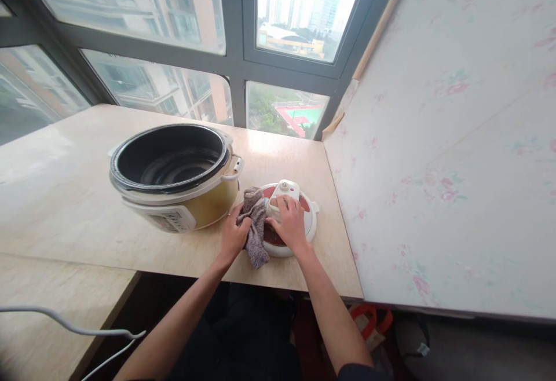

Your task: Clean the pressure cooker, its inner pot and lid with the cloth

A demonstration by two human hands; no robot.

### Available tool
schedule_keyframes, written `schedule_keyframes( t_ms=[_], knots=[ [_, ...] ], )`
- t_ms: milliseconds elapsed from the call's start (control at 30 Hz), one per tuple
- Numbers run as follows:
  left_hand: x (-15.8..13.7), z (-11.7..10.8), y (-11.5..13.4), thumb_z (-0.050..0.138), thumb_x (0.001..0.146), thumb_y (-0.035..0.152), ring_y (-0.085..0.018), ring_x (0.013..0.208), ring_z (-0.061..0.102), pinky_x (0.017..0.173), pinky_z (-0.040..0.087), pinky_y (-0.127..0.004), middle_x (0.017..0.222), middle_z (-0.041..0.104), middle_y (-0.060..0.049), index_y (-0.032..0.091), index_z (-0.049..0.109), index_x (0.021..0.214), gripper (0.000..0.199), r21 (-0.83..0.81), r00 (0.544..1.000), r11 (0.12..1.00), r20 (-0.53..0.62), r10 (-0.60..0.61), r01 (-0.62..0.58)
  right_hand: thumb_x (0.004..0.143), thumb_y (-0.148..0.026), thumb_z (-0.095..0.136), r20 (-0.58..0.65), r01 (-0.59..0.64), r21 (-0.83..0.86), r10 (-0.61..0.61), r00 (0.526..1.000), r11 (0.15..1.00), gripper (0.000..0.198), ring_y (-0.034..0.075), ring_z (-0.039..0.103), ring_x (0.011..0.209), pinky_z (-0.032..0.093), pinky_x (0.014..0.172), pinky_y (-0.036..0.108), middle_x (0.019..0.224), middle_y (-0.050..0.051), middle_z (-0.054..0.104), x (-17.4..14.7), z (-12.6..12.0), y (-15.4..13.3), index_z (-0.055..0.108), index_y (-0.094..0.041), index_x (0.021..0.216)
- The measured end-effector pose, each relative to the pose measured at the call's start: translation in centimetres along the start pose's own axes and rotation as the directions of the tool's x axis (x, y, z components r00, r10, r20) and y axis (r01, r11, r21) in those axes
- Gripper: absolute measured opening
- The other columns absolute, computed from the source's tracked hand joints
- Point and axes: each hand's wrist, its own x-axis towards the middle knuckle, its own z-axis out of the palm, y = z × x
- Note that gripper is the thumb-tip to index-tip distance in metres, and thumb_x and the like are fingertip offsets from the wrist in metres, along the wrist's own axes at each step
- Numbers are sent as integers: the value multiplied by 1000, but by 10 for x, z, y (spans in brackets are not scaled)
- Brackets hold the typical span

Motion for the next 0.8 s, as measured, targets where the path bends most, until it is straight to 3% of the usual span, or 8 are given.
schedule_keyframes(
  t_ms=[233,333,467,600,800],
  knots=[
    [-33,-4,0,50,82,21,-26,117,60,107,45,-42,121,65,-12,17,63,125,45,-1,1000,1000,-7,-31,31,90,-46,70,42,-32,-216,42,998,976,45,32,53,97,39,83,43,105,15,64,18,-2,-10,66,-14,121],
    [-44,-9,-1,51,80,20,-26,116,60,107,46,-44,120,66,-11,17,63,124,45,-20,999,999,2,-39,39,91,-47,67,-4,-62,-255,63,998,965,37,30,52,92,38,80,40,96,14,63,20,1,-15,69,-14,107],
    [-55,-21,-7,53,78,21,-26,115,63,106,47,-44,119,69,-10,18,65,121,45,-106,993,988,-16,-119,116,93,-48,66,-96,-86,-220,67,993,972,37,28,53,92,37,79,38,98,13,65,17,7,-13,69,-15,109],
    [-64,-38,-14,55,76,24,-26,116,64,107,48,-42,122,69,-10,17,65,121,47,-193,966,954,-75,-248,230,93,-54,64,-106,-48,-133,34,994,990,43,27,55,92,40,81,38,100,12,67,15,10,-2,70,-16,110],
    [-69,-64,-12,56,77,26,-26,113,66,103,52,-41,120,70,-8,18,67,120,45,-219,960,954,-148,-238,203,93,-58,62,-187,-26,54,35,982,998,47,28,58,100,46,89,41,105,13,69,9,-12,9,70,-17,112]
  ],
)
